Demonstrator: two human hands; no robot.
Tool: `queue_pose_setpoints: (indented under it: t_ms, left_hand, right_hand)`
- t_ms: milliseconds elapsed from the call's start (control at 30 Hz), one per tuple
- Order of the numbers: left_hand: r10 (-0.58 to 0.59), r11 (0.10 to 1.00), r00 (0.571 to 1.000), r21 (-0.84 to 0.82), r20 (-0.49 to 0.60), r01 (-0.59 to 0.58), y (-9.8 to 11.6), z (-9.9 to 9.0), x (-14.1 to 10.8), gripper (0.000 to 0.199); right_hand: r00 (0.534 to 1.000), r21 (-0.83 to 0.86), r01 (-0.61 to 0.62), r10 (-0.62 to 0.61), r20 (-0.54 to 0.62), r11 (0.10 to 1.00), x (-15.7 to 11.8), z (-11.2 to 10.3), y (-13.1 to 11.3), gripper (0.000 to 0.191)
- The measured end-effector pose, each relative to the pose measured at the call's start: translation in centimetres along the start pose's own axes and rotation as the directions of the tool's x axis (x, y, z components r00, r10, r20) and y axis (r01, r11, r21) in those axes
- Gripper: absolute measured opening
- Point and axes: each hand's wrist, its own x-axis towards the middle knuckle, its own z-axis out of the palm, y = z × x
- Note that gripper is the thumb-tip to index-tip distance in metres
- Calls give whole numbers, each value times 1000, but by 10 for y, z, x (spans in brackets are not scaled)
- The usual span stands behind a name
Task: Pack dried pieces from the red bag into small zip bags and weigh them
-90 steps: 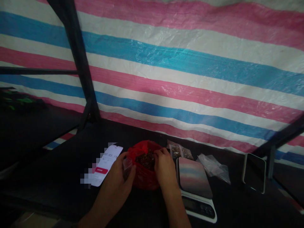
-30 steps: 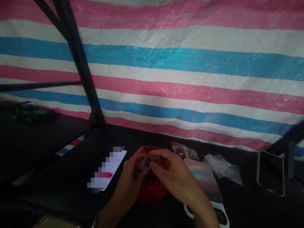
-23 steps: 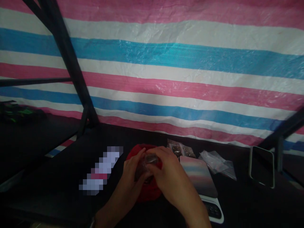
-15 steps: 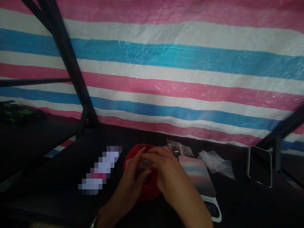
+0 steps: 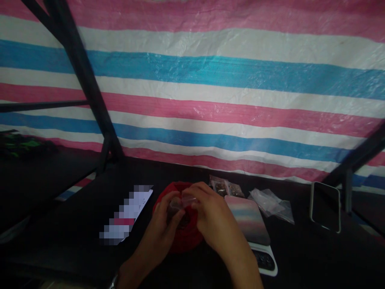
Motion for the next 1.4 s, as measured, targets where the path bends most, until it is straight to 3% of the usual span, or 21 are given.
queue_pose_setpoints:
  t_ms: [67,133,233,333,433,633,833,900,1033,1167,1300,1400]
  left_hand:
    - [-28,999,996,-35,-80,25,1,-6,3,44]
    - [-57,998,978,-25,-199,54,2,-11,6,47]
    - [-38,977,943,188,-331,105,0,-16,10,64]
    - [-4,916,961,385,-275,114,-5,-19,11,71]
    - [-61,899,967,407,-245,160,-7,-23,11,63]
    - [-208,936,920,203,-333,286,5,-27,9,56]
    - [-228,962,903,57,-365,266,2,-25,7,56]
    - [-256,966,896,-60,-363,252,1,-26,9,54]
    - [-380,887,854,-402,-356,228,3,-28,16,51]
    - [-407,836,812,-530,-420,145,2,-28,19,48]
    - [-490,767,815,-597,-309,235,6,-24,19,55]
    - [-593,654,774,-694,-222,302,15,-23,22,51]
  right_hand:
    - [997,-43,-32,28,-78,999,4,2,7,58]
    - [994,-95,-76,68,-80,993,7,7,10,59]
    - [987,-152,-124,138,86,981,9,22,11,61]
    - [950,-219,-130,185,252,967,7,35,10,59]
    - [931,-337,-154,250,265,929,3,35,10,62]
    - [912,-470,-252,370,177,846,3,24,16,67]
    - [927,-412,-287,360,110,865,10,47,22,61]
    - [927,-423,-304,368,76,854,12,54,21,62]
    - [917,-499,-310,393,68,810,14,59,18,61]
    - [916,-505,-315,396,60,804,14,58,19,55]
    - [921,-430,-310,379,84,848,16,60,20,59]
    - [927,-338,-308,361,105,889,15,62,21,60]
